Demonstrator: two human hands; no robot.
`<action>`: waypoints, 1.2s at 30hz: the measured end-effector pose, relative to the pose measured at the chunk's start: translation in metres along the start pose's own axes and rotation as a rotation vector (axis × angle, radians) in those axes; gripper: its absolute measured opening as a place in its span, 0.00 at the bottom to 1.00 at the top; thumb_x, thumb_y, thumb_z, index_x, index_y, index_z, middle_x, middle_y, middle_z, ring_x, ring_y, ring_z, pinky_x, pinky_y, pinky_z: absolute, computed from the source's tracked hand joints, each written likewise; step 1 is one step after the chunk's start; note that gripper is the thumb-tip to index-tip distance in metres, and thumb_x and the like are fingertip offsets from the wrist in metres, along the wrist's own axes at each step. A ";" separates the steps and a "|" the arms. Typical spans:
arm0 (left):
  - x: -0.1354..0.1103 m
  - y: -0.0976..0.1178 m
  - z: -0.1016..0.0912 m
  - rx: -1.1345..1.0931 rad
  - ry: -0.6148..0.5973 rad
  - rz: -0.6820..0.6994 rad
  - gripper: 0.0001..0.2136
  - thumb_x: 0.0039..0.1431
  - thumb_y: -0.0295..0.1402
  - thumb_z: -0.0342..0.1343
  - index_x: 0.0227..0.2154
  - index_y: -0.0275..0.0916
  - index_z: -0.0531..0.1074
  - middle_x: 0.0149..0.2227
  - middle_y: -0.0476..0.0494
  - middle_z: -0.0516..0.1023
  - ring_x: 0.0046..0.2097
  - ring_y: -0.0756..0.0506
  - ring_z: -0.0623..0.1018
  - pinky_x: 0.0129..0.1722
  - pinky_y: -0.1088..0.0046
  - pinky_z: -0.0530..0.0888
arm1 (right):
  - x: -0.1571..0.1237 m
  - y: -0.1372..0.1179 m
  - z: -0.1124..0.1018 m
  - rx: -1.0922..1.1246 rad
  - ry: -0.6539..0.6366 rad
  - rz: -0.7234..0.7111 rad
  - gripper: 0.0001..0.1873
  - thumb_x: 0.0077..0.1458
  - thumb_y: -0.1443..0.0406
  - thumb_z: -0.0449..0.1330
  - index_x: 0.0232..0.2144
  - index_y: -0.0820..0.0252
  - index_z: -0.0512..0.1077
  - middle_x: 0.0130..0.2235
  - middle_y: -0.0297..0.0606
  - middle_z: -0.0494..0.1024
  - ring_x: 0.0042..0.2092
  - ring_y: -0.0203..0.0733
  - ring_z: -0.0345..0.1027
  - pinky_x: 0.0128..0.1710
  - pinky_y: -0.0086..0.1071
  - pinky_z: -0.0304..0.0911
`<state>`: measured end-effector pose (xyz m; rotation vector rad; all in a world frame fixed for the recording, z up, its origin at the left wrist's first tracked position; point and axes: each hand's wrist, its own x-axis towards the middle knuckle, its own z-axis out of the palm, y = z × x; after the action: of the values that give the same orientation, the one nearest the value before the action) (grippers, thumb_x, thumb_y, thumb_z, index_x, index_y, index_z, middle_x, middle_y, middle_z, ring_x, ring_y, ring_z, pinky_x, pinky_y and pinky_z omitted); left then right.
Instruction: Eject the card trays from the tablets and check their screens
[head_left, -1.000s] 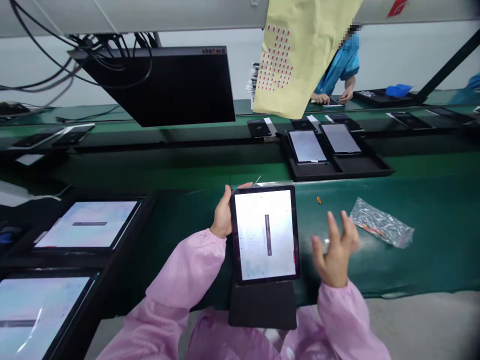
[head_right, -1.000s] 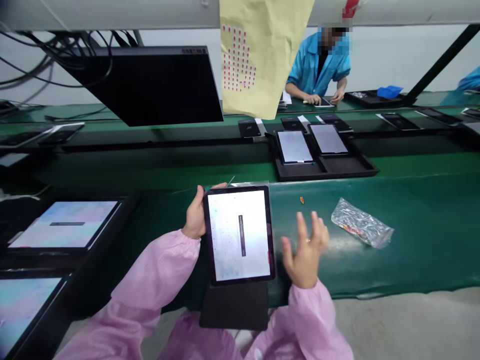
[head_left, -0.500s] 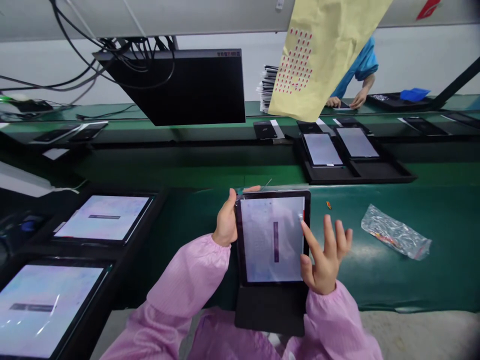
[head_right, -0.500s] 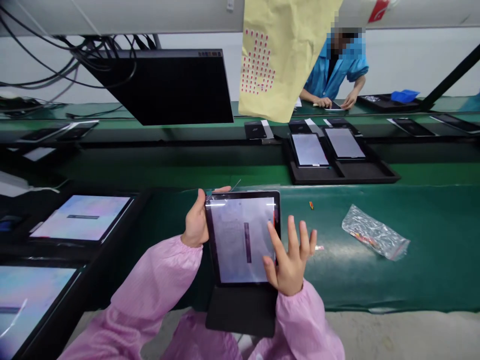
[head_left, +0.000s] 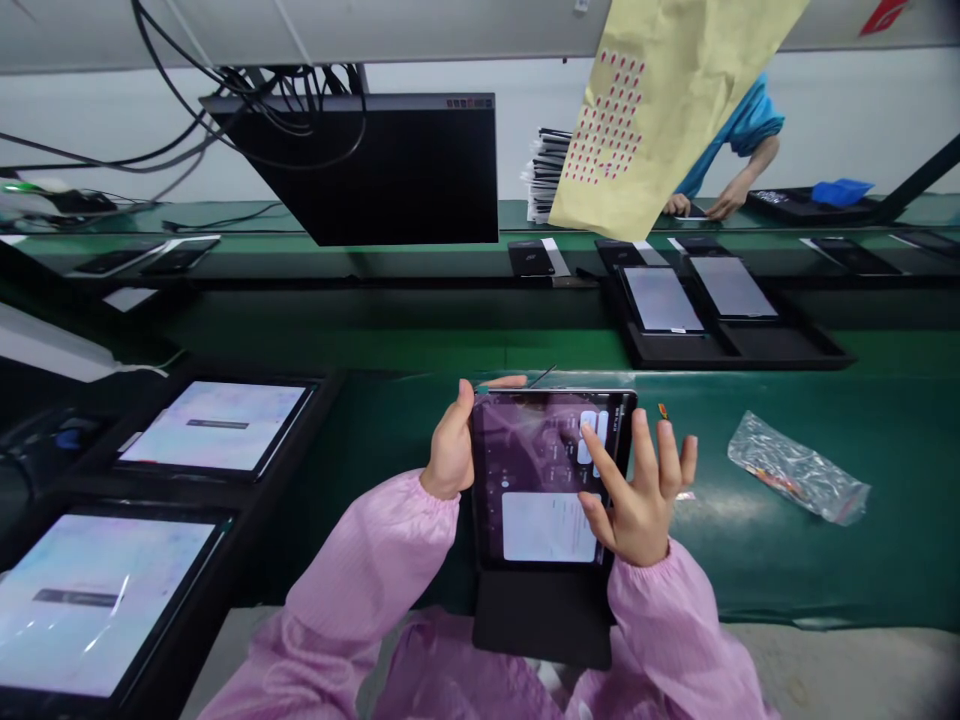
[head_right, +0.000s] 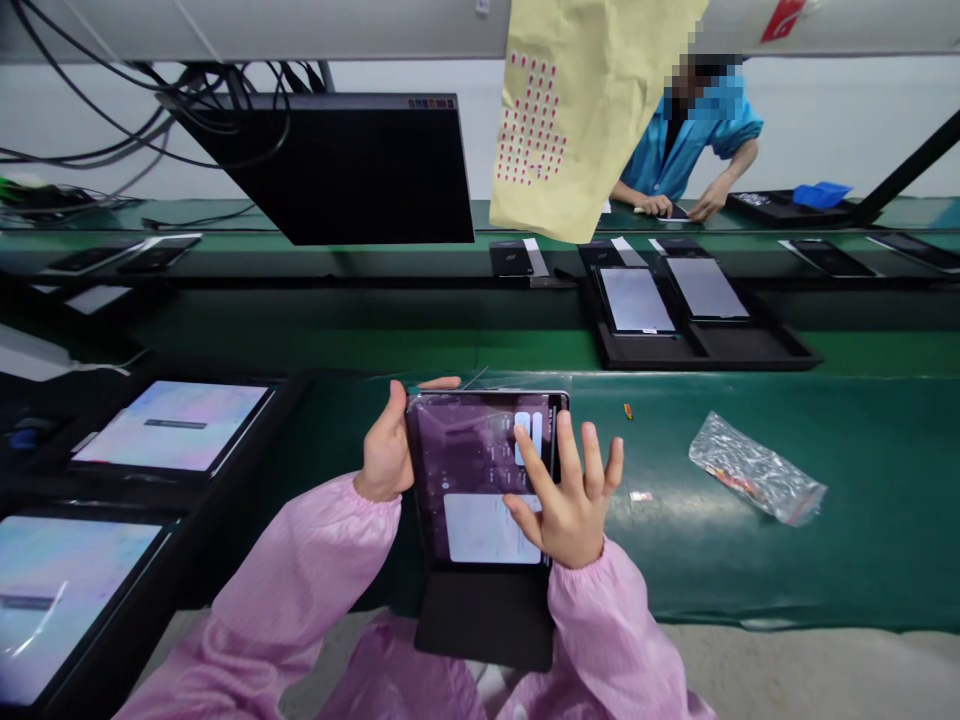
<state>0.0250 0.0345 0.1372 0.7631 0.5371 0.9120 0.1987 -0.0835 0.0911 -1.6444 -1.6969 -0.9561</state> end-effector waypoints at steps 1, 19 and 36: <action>0.000 0.000 -0.001 0.003 0.010 0.001 0.25 0.59 0.54 0.51 0.43 0.36 0.76 0.38 0.37 0.82 0.40 0.37 0.81 0.42 0.60 0.77 | 0.000 0.000 0.000 0.008 0.002 0.001 0.32 0.62 0.49 0.42 0.65 0.48 0.55 0.64 0.47 0.58 0.65 0.63 0.47 0.57 0.62 0.48; -0.016 -0.018 -0.005 0.037 0.030 -0.189 0.26 0.65 0.53 0.42 0.49 0.37 0.72 0.38 0.39 0.81 0.40 0.40 0.81 0.39 0.62 0.77 | -0.019 -0.003 -0.023 0.505 -0.101 0.284 0.30 0.64 0.47 0.35 0.65 0.40 0.52 0.71 0.31 0.39 0.69 0.57 0.35 0.64 0.60 0.34; -0.164 -0.087 -0.078 1.306 -0.024 -0.458 0.62 0.42 0.53 0.66 0.67 0.41 0.25 0.70 0.31 0.32 0.68 0.26 0.38 0.63 0.39 0.54 | -0.231 -0.025 -0.033 0.614 -0.703 0.627 0.54 0.53 0.55 0.61 0.68 0.48 0.28 0.62 0.51 0.64 0.59 0.69 0.60 0.54 0.64 0.60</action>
<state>-0.0706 -0.1113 0.0373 1.7090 1.2481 0.0113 0.1870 -0.2436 -0.0808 -1.9597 -1.4629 0.4574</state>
